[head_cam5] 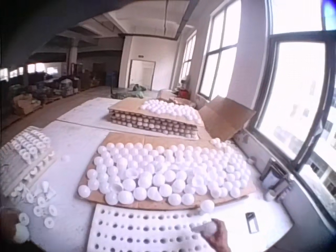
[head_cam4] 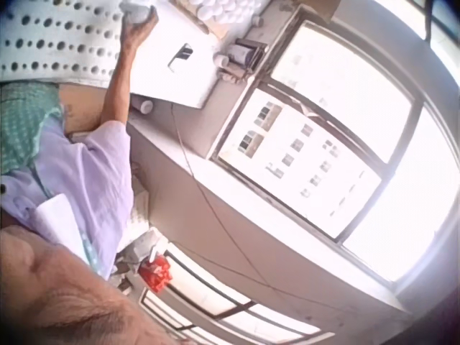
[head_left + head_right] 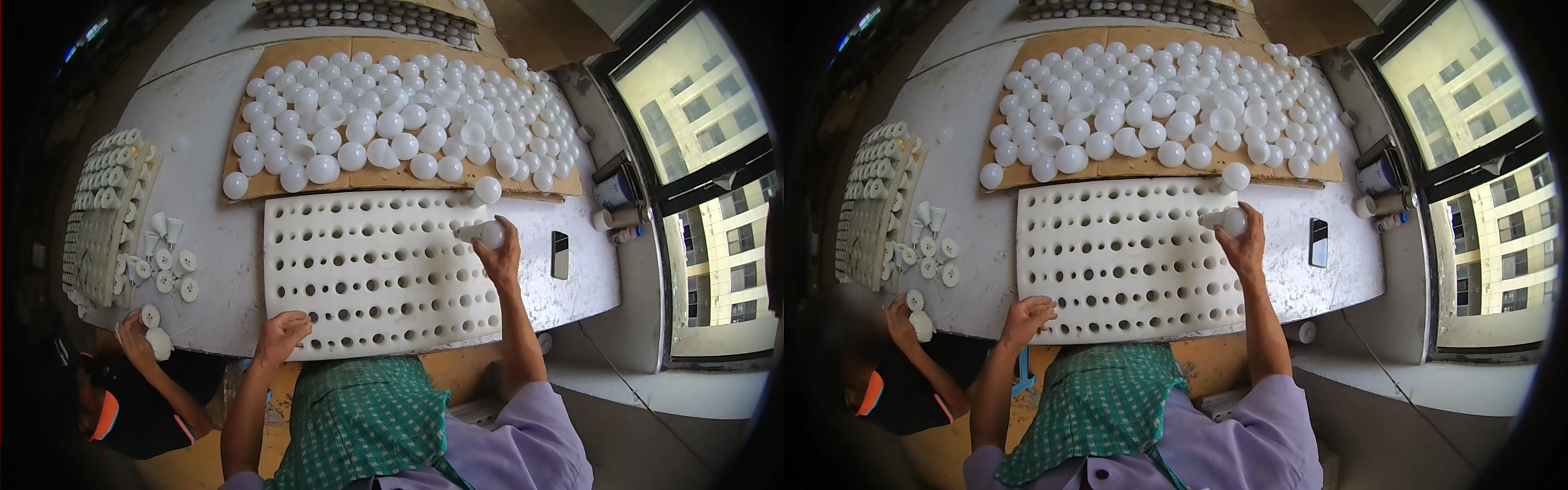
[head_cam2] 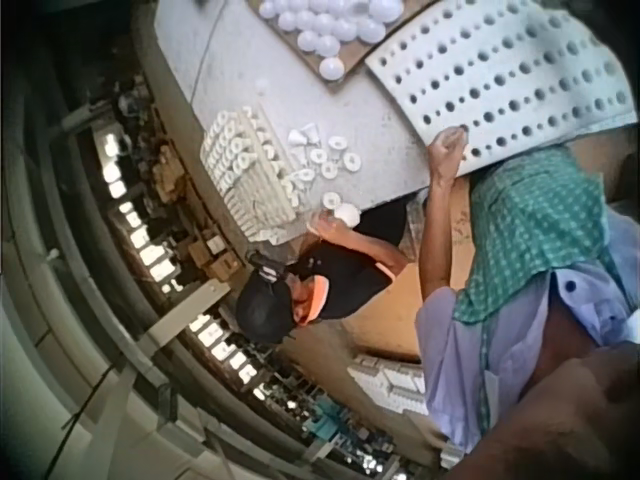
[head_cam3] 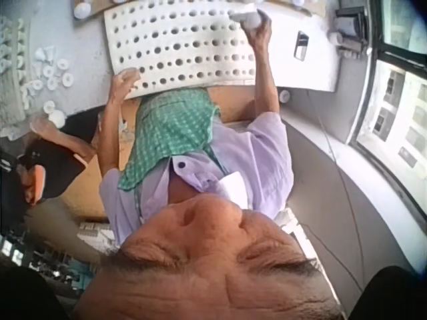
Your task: The person picks up a tray from the floor and places it on the table. They then pick up a bulb base and a cover, press them together by hand, and place the assembled bulb into a hole in the tray, repeating the process.
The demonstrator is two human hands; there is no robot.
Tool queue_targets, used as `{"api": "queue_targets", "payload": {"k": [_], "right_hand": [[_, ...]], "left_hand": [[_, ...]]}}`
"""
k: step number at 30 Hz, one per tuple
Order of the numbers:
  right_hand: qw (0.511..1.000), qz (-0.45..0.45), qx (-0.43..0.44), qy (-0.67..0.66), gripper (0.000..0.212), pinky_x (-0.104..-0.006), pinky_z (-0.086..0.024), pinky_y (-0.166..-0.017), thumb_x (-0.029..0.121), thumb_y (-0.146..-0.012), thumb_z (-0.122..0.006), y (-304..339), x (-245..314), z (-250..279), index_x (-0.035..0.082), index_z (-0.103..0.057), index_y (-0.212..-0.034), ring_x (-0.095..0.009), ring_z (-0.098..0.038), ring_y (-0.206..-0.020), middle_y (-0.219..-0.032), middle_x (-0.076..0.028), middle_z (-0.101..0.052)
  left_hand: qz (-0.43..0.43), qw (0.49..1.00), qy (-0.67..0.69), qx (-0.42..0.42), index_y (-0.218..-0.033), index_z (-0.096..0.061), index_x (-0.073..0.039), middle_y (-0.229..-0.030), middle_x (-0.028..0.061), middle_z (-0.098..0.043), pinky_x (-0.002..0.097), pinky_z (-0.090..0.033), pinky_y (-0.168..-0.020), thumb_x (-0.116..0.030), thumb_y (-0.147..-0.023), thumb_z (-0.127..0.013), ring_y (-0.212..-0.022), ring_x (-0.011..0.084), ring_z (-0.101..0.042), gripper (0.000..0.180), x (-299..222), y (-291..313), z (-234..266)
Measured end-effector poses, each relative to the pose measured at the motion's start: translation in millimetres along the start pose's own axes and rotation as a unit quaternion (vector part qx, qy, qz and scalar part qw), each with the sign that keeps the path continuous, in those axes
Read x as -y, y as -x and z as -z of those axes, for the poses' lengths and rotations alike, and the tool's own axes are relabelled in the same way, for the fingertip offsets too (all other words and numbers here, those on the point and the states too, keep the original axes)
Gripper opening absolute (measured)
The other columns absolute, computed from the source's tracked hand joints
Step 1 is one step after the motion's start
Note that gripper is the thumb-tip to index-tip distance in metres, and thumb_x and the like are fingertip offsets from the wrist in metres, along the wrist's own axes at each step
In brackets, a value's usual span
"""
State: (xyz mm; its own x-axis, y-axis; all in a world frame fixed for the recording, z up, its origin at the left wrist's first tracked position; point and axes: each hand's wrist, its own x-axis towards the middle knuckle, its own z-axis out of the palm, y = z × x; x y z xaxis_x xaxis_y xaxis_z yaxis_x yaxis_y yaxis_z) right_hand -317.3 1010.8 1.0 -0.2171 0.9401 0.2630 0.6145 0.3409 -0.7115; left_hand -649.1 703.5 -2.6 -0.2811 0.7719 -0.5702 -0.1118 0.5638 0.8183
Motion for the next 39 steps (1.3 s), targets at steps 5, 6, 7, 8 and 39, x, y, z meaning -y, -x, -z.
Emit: {"api": "queue_targets", "payload": {"k": [5, 6, 7, 8, 39], "right_hand": [[0.983, 0.026, -0.005, 0.18, 0.069, -0.0429, -0.043, -0.094, 0.02, -0.064, -0.078, -53, -40, 8, 0.006, -0.047, -0.125, -0.036, -0.05, -0.11, -0.119, -0.018, -0.051], [0.978, 0.018, 0.017, 0.208, 0.069, -0.0431, -0.043, -0.094, 0.022, -0.064, -0.078, -55, -39, 5, 0.007, -0.048, -0.124, -0.035, -0.049, -0.111, -0.12, -0.017, -0.051], [0.971, 0.011, 0.04, 0.237, 0.069, -0.0433, -0.042, -0.095, 0.024, -0.063, -0.078, -56, -38, 2, 0.009, -0.049, -0.124, -0.035, -0.048, -0.113, -0.122, -0.016, -0.05], [0.971, 0.022, 0.01, 0.237, 0.069, -0.0434, -0.043, -0.095, 0.025, -0.063, -0.079, -58, -18, -1, 0.011, -0.049, -0.124, -0.034, -0.047, -0.114, -0.124, -0.015, -0.05], [0.851, -0.176, 0.243, -0.432, 0.08, -0.0307, -0.052, -0.069, 0.017, -0.072, -0.074, 77, 120, -94, 0.008, -0.032, -0.139, -0.02, -0.058, -0.09, -0.116, -0.013, -0.056]], "left_hand": [[-0.059, 0.997, -0.058, 0.006, -0.115, -0.057, 0.006, -0.109, 0.0194, -0.065, 0.0296, -0.053, -0.076, -0.018, -0.083, -0.07, -0.096, 0.0211, -0.064, 0.042, 21, -14, 4], [-0.063, 0.996, -0.064, 0.001, -0.114, -0.058, 0.006, -0.107, 0.0187, -0.065, 0.0289, -0.054, -0.075, -0.017, -0.083, -0.07, -0.096, 0.0203, -0.064, 0.04, 23, -13, 7], [-0.065, 0.996, -0.063, -0.002, -0.114, -0.058, 0.006, -0.107, 0.0187, -0.065, 0.0289, -0.054, -0.075, -0.017, -0.083, -0.07, -0.096, 0.0203, -0.064, 0.04, 25, -11, 12], [-0.04, 0.998, -0.049, -0.027, -0.113, -0.058, 0.006, -0.107, 0.0192, -0.065, 0.0299, -0.053, -0.077, -0.016, -0.083, -0.07, -0.096, 0.0207, -0.064, 0.039, 30, -4, 21], [-0.106, 0.728, -0.548, -0.399, -0.109, -0.059, 0.008, -0.151, 0.0233, -0.015, 0.0446, -0.013, -0.116, -0.022, -0.07, -0.078, -0.141, 0.0362, -0.011, 0.052, 56, -164, 237]]}}
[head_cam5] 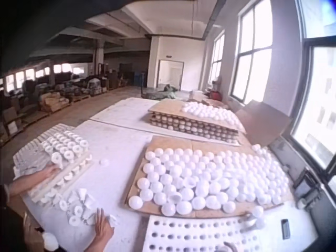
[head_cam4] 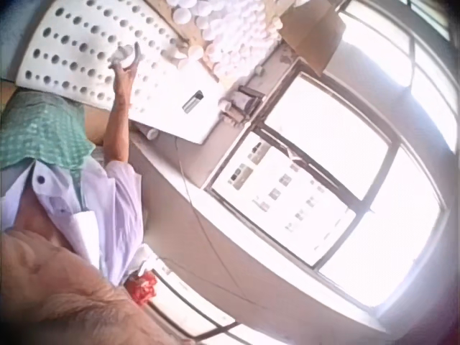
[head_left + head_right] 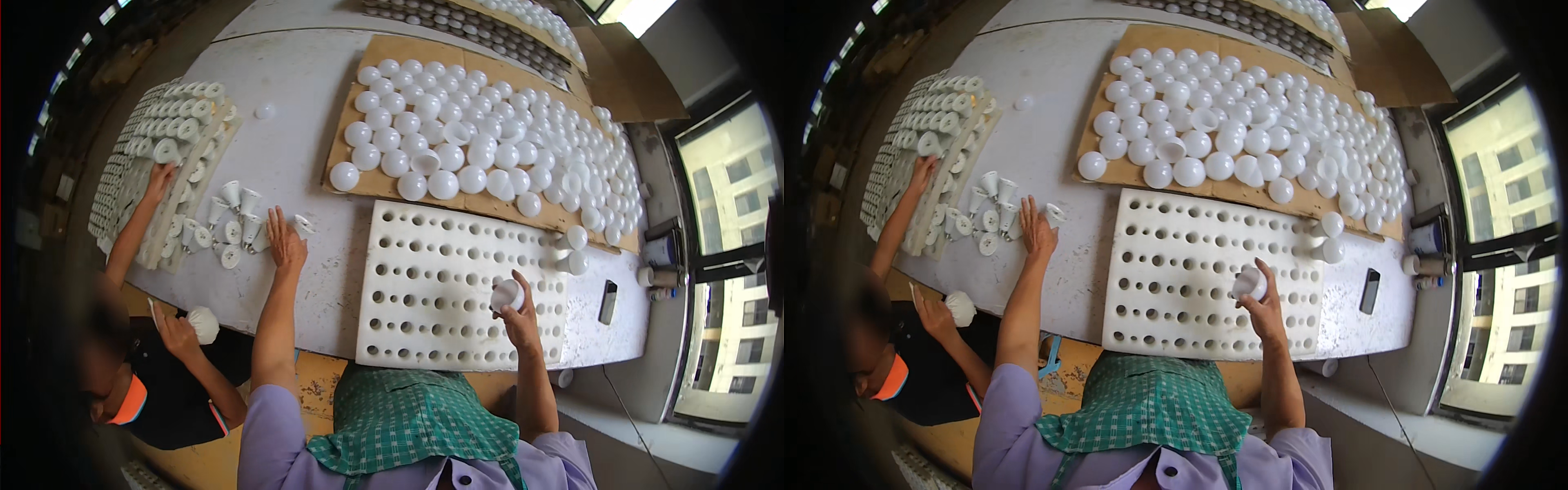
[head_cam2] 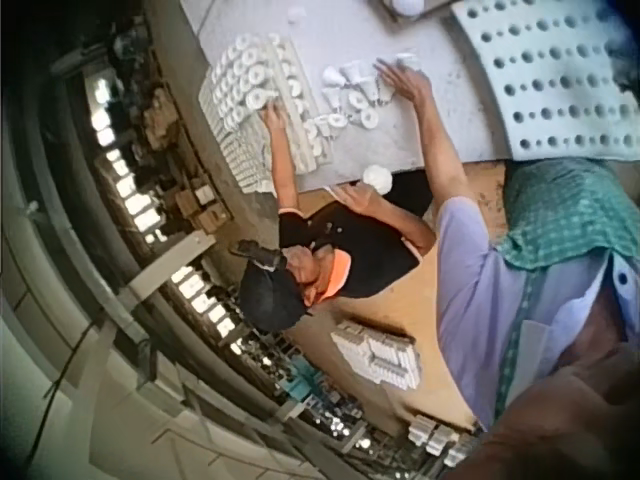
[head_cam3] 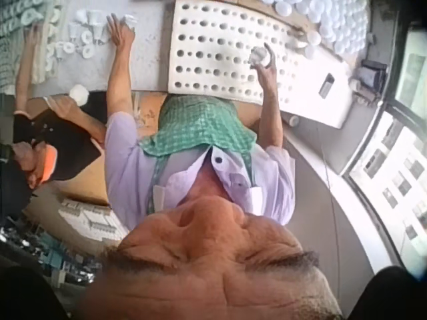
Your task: The person picks up a tray from the floor and places it on the table. They then pick up a bulb base and a cover, press them together by hand, and place the assembled bulb into a hole in the tray, repeating the process.
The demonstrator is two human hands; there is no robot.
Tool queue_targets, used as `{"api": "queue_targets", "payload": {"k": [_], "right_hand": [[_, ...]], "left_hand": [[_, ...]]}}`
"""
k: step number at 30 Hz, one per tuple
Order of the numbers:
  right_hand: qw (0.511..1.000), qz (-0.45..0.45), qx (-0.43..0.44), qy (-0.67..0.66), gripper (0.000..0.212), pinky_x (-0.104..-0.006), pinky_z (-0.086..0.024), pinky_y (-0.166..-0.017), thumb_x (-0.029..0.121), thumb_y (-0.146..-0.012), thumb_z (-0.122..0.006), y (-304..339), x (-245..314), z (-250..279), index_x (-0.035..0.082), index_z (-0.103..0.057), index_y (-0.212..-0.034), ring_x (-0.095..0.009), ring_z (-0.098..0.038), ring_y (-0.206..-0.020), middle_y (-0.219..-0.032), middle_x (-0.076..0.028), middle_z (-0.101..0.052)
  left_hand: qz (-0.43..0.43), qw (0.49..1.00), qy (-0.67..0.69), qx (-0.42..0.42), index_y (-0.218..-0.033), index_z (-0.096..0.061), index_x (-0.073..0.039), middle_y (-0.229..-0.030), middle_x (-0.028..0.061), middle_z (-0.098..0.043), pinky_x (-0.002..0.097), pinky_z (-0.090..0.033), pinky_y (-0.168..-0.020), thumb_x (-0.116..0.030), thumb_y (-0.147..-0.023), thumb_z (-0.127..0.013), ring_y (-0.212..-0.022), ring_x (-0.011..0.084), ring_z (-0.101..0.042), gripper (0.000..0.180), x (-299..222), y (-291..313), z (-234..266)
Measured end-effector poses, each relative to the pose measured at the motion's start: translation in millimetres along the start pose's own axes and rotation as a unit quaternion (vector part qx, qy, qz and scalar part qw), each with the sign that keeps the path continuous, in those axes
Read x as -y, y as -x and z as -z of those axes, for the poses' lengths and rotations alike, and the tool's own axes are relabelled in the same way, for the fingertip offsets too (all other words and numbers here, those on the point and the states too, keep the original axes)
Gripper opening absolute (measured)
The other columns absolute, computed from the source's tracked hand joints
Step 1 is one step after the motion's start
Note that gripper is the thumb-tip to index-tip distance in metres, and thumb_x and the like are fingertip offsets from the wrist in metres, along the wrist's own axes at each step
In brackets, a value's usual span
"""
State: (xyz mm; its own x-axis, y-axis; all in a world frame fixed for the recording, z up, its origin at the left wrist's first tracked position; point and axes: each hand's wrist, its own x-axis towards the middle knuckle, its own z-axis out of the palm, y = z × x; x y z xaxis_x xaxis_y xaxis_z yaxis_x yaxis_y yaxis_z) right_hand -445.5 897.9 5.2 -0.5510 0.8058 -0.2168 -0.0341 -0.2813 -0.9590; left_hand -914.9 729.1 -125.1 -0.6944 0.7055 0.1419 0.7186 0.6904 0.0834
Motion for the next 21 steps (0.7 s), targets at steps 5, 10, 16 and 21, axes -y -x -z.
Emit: {"api": "queue_targets", "payload": {"k": [5, 10, 16, 21], "right_hand": [[0.994, -0.015, 0.075, -0.073, 0.085, -0.0312, -0.053, -0.072, 0.019, -0.063, -0.083, 3, 4, -20, 0.008, -0.035, -0.133, -0.019, -0.059, -0.095, -0.115, -0.014, -0.057], [0.983, -0.005, 0.181, 0.008, 0.082, -0.0336, -0.046, -0.091, 0.018, -0.061, -0.084, -1, 3, -44, 0.009, -0.038, -0.129, -0.021, -0.055, -0.109, -0.118, -0.01, -0.057], [0.948, 0.058, 0.293, 0.106, 0.085, -0.036, -0.04, -0.099, 0.012, -0.06, -0.082, 3, 11, -69, 0.01, -0.039, -0.133, -0.022, -0.051, -0.116, -0.119, -0.008, -0.056], [0.903, 0.083, 0.36, 0.22, 0.081, -0.0365, -0.039, -0.099, 0.015, -0.056, -0.086, 8, 24, -79, 0.009, -0.047, -0.127, -0.022, -0.051, -0.115, -0.122, -0.008, -0.055]], "left_hand": [[0.161, 0.734, 0.627, 0.205, -0.108, -0.058, 0.005, -0.129, 0.0183, -0.048, 0.0396, -0.049, -0.089, -0.004, -0.073, -0.068, -0.111, 0.0272, -0.058, 0.038, -54, 56, 67], [0.101, 0.291, 0.888, 0.342, -0.127, -0.045, 0.0, -0.128, 0.0242, -0.051, 0.0341, -0.054, -0.067, -0.01, -0.067, -0.068, -0.091, 0.0297, -0.065, 0.064, -128, 151, 112], [-0.047, 0.575, 0.707, 0.408, -0.112, -0.055, 0.005, -0.105, 0.0156, -0.064, 0.03, -0.051, -0.076, -0.025, -0.07, -0.082, -0.092, 0.017, -0.063, 0.058, -148, 167, 151], [-0.13, 0.656, 0.621, 0.41, -0.112, -0.057, 0.006, -0.106, 0.0161, -0.065, 0.0333, -0.047, -0.088, -0.037, -0.063, -0.085, -0.096, 0.0229, -0.062, 0.071, -150, 165, 163]]}}
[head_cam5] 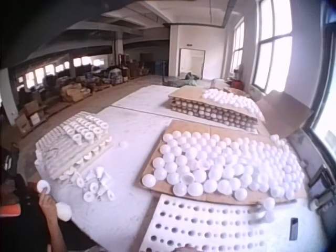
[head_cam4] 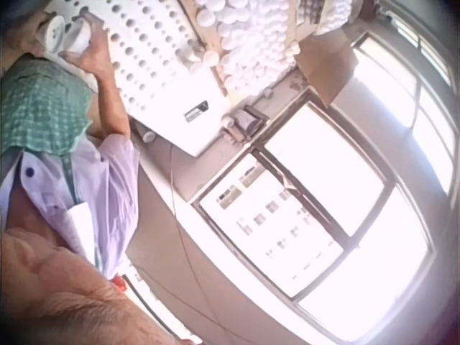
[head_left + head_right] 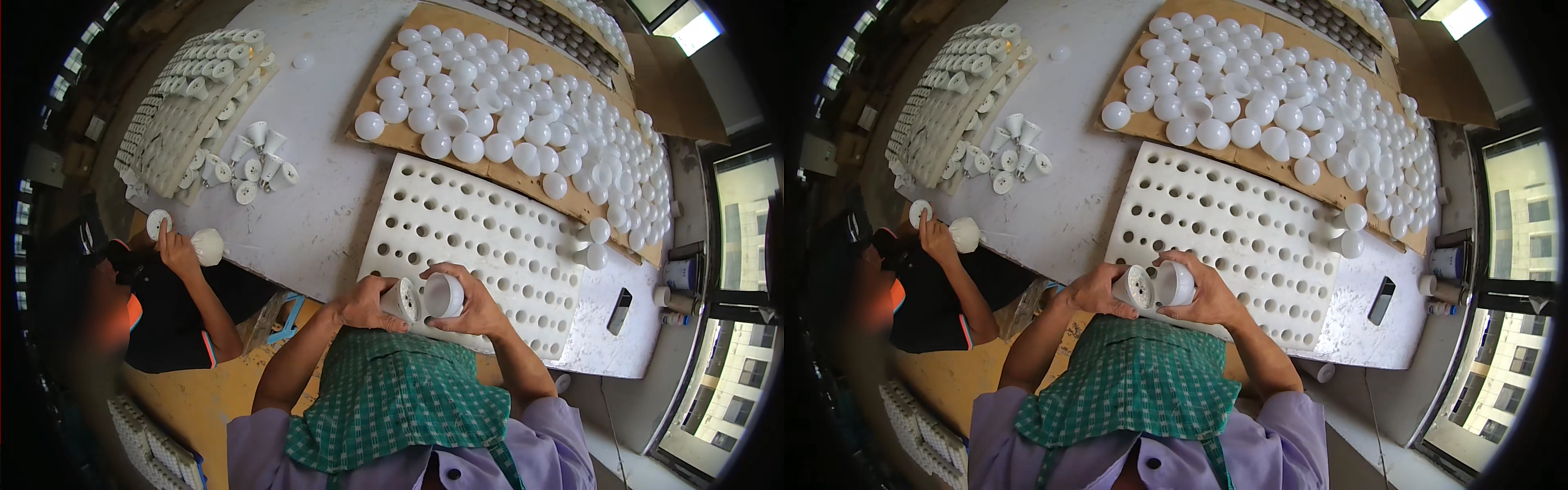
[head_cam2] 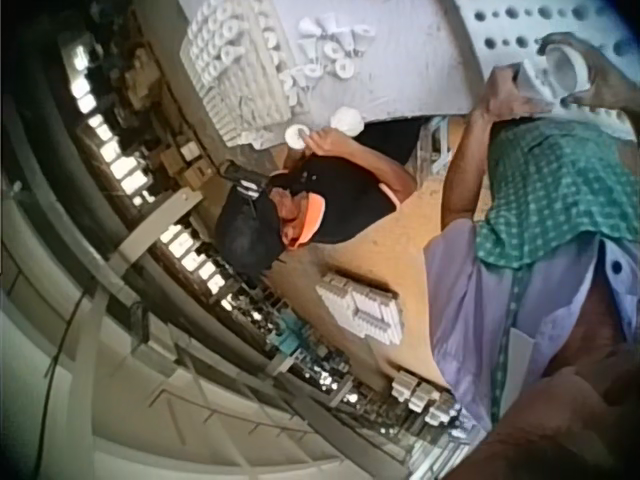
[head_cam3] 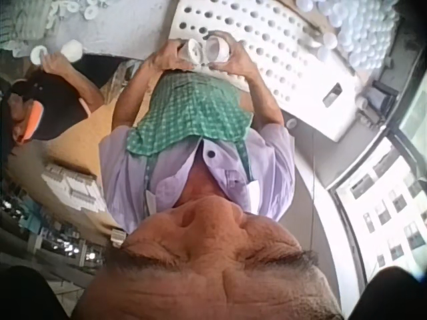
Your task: The person picks up a tray from the floor and places it on the table. They then pick up a bulb base and a cover, press them together by hand, and place the assembled bulb into a hole in the tray, repeating the process.
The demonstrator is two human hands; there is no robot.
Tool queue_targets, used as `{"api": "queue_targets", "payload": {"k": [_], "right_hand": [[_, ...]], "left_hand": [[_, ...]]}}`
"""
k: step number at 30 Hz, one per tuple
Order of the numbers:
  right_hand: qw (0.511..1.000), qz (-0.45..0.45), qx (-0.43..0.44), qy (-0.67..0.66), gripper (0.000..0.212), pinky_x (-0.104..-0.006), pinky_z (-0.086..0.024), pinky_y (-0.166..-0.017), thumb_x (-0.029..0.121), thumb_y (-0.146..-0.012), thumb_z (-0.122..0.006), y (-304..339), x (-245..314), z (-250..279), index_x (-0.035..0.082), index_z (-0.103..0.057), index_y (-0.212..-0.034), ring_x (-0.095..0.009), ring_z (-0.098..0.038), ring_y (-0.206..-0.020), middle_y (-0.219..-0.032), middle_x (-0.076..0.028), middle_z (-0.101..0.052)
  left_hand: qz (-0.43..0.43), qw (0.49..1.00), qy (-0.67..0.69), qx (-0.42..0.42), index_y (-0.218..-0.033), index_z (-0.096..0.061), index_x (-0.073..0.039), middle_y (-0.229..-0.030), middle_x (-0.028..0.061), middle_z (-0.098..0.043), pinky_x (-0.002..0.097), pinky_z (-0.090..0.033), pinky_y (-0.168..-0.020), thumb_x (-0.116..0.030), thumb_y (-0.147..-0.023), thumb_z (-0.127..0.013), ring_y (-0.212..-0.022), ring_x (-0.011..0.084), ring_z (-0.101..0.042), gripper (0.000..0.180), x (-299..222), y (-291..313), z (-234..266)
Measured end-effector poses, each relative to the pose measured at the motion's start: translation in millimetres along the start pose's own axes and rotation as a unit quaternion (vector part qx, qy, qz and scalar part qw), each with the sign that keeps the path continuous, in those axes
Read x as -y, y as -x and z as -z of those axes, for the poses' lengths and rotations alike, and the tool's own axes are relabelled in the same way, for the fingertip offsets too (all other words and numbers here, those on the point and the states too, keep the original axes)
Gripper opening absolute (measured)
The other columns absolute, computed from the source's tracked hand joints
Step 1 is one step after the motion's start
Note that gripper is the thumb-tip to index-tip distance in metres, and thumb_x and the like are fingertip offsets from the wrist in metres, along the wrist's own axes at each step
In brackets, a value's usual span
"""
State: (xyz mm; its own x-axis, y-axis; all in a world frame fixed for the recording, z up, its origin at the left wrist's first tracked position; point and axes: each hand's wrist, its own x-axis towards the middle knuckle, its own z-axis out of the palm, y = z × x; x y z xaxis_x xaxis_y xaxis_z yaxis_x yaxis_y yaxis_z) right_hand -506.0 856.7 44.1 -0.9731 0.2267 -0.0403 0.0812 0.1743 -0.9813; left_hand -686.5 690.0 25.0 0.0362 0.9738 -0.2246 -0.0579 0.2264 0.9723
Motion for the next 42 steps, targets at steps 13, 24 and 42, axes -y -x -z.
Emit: {"api": "queue_targets", "payload": {"k": [13, 24, 42], "right_hand": [[0.985, 0.0, 0.081, 0.152, 0.086, -0.0398, -0.045, -0.095, 0.022, -0.061, -0.085, 6, 4, -7, 0.007, -0.04, -0.132, -0.034, -0.054, -0.112, -0.126, -0.015, -0.052], [0.978, 0.108, 0.046, 0.174, 0.084, -0.0414, -0.046, -0.093, 0.017, -0.061, -0.083, 6, -5, -31, 0.005, -0.038, -0.131, -0.036, -0.054, -0.109, -0.123, -0.018, -0.05], [0.972, 0.195, -0.125, 0.037, 0.053, -0.0366, -0.047, -0.082, 0.007, -0.052, -0.074, 22, -17, -26, 0.005, -0.053, -0.1, -0.027, -0.056, -0.095, -0.102, -0.014, -0.053]], "left_hand": [[0.046, 0.993, -0.109, 0.001, -0.103, -0.062, 0.007, -0.084, 0.0155, -0.068, 0.0301, -0.051, -0.069, -0.032, -0.061, -0.084, -0.071, 0.0174, -0.066, 0.061, -10, -3, -9], [0.08, 0.985, -0.151, 0.008, -0.093, -0.065, 0.009, -0.077, 0.0158, -0.068, 0.0301, -0.053, -0.058, -0.033, -0.062, -0.083, -0.061, 0.0179, -0.065, 0.055, -14, 1, -13], [0.111, 0.987, -0.088, 0.078, -0.089, -0.061, 0.014, -0.075, 0.017, -0.066, 0.0265, -0.052, -0.048, -0.028, -0.069, -0.079, -0.055, 0.0178, -0.065, 0.049, -47, -32, -32]]}}
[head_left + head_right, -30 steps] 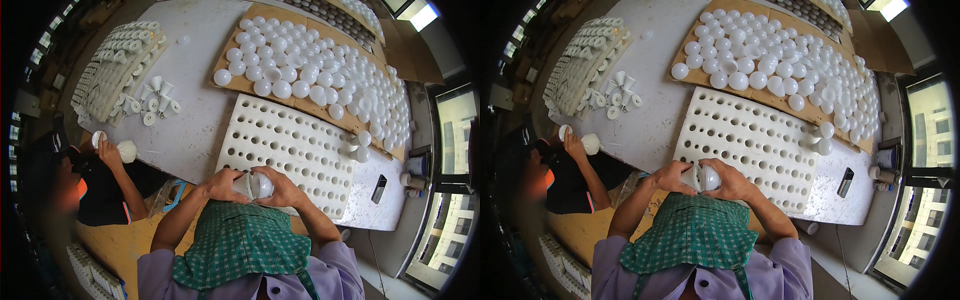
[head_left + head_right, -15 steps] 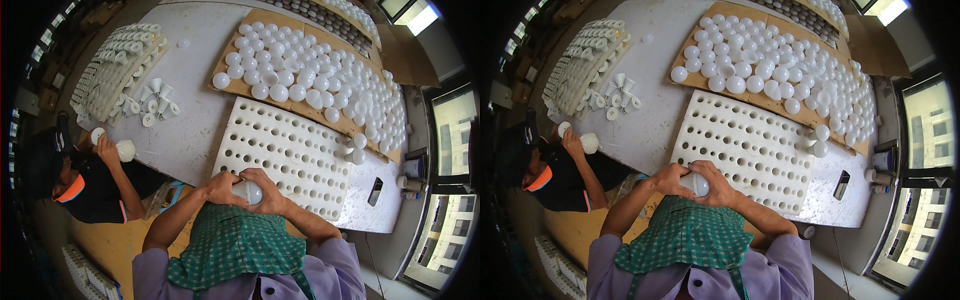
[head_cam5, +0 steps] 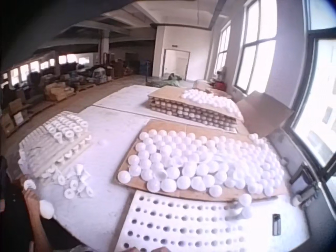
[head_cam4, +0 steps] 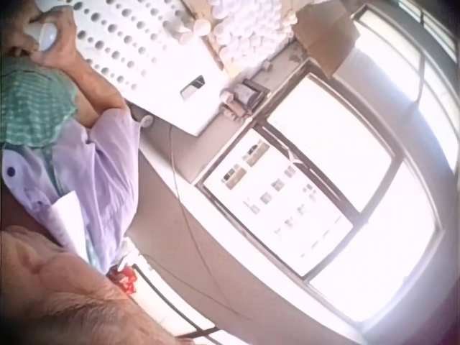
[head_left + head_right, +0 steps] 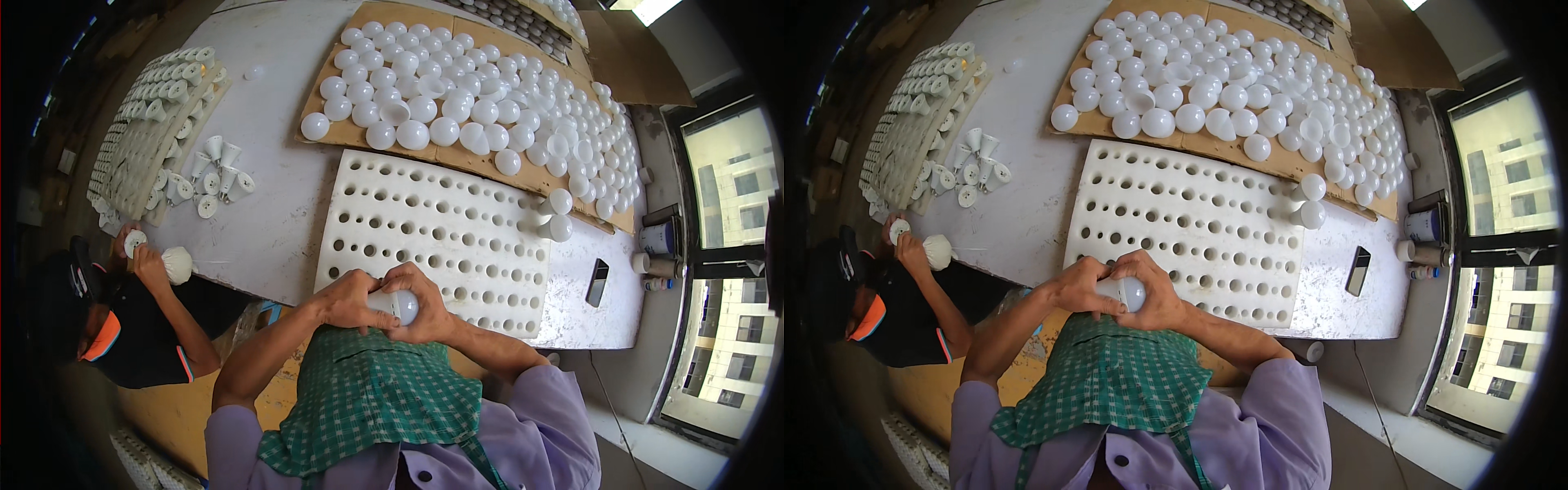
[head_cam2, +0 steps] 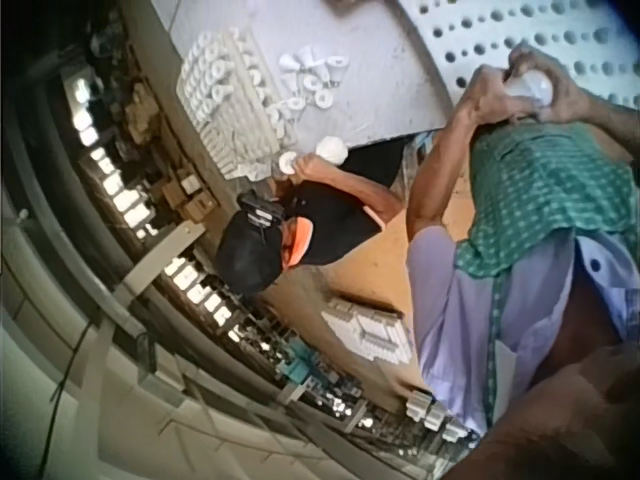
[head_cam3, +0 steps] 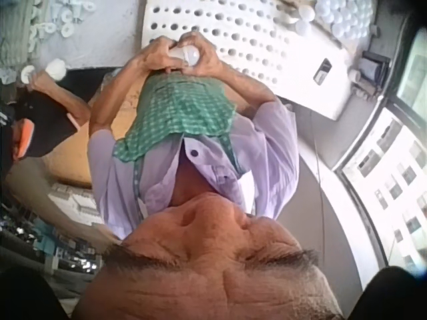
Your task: The person picks up a tray from the floor and places it on the table. They then pick up a bulb base and a cover, press them together by hand, and place the assembled bulb into a hole in the tray, repeating the process.
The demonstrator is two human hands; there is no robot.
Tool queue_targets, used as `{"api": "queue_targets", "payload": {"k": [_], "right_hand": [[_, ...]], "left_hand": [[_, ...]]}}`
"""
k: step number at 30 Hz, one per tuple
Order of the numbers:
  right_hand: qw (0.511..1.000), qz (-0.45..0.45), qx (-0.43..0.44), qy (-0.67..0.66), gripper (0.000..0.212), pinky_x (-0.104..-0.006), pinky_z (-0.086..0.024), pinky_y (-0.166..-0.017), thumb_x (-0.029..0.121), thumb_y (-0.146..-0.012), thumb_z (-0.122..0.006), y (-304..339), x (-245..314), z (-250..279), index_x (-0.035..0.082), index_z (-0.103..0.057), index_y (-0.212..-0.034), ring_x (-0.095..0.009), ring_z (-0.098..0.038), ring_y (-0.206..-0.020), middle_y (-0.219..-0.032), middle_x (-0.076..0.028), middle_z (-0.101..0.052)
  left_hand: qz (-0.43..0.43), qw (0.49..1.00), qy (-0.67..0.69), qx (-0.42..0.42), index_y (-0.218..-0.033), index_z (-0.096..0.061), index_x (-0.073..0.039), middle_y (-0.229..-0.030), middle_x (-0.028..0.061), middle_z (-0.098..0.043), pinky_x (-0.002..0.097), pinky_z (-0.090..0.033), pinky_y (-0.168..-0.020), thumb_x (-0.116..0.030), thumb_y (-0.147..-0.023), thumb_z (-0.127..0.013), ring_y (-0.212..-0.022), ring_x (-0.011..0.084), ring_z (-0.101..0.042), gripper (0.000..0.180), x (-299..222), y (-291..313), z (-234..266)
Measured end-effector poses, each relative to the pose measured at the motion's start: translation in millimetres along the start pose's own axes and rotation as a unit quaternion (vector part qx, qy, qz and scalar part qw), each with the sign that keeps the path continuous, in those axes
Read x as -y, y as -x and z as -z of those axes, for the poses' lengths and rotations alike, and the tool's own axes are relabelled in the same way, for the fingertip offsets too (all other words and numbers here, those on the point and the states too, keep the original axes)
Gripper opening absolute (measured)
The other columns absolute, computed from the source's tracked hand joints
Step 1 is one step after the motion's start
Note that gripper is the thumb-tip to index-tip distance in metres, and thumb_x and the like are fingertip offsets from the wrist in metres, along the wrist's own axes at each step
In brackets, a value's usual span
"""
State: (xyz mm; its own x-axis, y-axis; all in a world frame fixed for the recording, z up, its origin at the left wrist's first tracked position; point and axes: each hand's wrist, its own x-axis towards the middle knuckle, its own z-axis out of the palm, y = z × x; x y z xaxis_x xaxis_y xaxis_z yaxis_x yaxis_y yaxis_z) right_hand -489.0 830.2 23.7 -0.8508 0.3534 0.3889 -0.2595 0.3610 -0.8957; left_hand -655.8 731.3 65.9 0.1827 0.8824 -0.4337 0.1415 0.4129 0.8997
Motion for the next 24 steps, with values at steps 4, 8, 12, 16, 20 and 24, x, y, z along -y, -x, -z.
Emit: {"api": "queue_targets", "payload": {"k": [4, 8, 12, 16, 20, 24], "right_hand": [[0.997, -0.069, -0.017, 0.017, 0.065, -0.0359, -0.047, -0.084, 0.009, -0.058, -0.076, -8, 5, 10, 0.005, -0.045, -0.115, -0.026, -0.054, -0.095, -0.106, -0.013, -0.053], [0.978, -0.202, 0.023, 0.036, 0.072, -0.036, -0.046, -0.089, 0.013, -0.065, -0.079, 4, -10, 29, 0.004, -0.038, -0.124, -0.024, -0.053, -0.107, -0.117, -0.013, -0.052], [0.942, -0.137, -0.144, 0.269, 0.064, -0.0414, -0.046, -0.088, 0.016, -0.062, -0.079, 8, -26, 121, 0.006, -0.046, -0.117, -0.033, -0.052, -0.105, -0.113, -0.016, -0.052], [0.811, -0.151, -0.196, 0.53, 0.059, -0.0429, -0.043, -0.092, 0.012, -0.06, -0.077, -5, -57, 226, 0.007, -0.052, -0.113, -0.036, -0.048, -0.107, -0.117, -0.015, -0.05], [0.754, -0.254, -0.107, 0.596, 0.057, -0.0412, -0.041, -0.095, 0.016, -0.064, -0.076, -11, -90, 262, 0.008, -0.054, -0.116, -0.036, -0.046, -0.111, -0.122, -0.014, -0.049], [0.728, -0.229, -0.125, 0.634, 0.053, -0.0404, -0.041, -0.097, 0.023, -0.071, -0.074, -38, -98, 255, 0.008, -0.056, -0.119, -0.034, -0.046, -0.115, -0.124, -0.014, -0.051]], "left_hand": [[0.014, 0.994, 0.104, -0.004, -0.091, -0.061, 0.012, -0.073, 0.0146, -0.065, 0.0246, -0.049, -0.043, -0.034, -0.073, -0.077, -0.054, 0.0165, -0.065, 0.051, 19, -17, -3], [0.052, 0.983, 0.168, 0.055, -0.106, -0.056, 0.011, -0.088, 0.0189, -0.066, 0.0247, -0.051, -0.048, -0.034, -0.084, -0.068, -0.069, 0.0194, -0.068, 0.052, 41, -34, 3], [0.031, 0.973, 0.204, -0.105, -0.122, -0.048, 0.01, -0.108, 0.0226, -0.061, 0.028, -0.054, -0.061, -0.03, -0.089, -0.062, -0.091, 0.026, -0.066, 0.054, 52, -36, 0], [0.057, 0.976, 0.167, -0.13, -0.122, -0.05, 0.009, -0.112, 0.02, -0.062, 0.0284, -0.055, -0.063, -0.023, -0.089, -0.064, -0.095, 0.0251, -0.065, 0.048, 76, -25, 5], [0.048, 0.978, 0.106, -0.175, -0.118, -0.053, 0.009, -0.113, 0.0193, -0.062, 0.0266, -0.054, -0.062, -0.016, -0.086, -0.067, -0.093, 0.0187, -0.065, 0.043, 95, -19, 8], [0.076, 0.963, 0.077, -0.245, -0.119, -0.054, 0.009, -0.116, 0.0204, -0.06, 0.0272, -0.054, -0.061, -0.018, -0.084, -0.068, -0.089, 0.0187, -0.065, 0.046, 113, 14, 17]]}}
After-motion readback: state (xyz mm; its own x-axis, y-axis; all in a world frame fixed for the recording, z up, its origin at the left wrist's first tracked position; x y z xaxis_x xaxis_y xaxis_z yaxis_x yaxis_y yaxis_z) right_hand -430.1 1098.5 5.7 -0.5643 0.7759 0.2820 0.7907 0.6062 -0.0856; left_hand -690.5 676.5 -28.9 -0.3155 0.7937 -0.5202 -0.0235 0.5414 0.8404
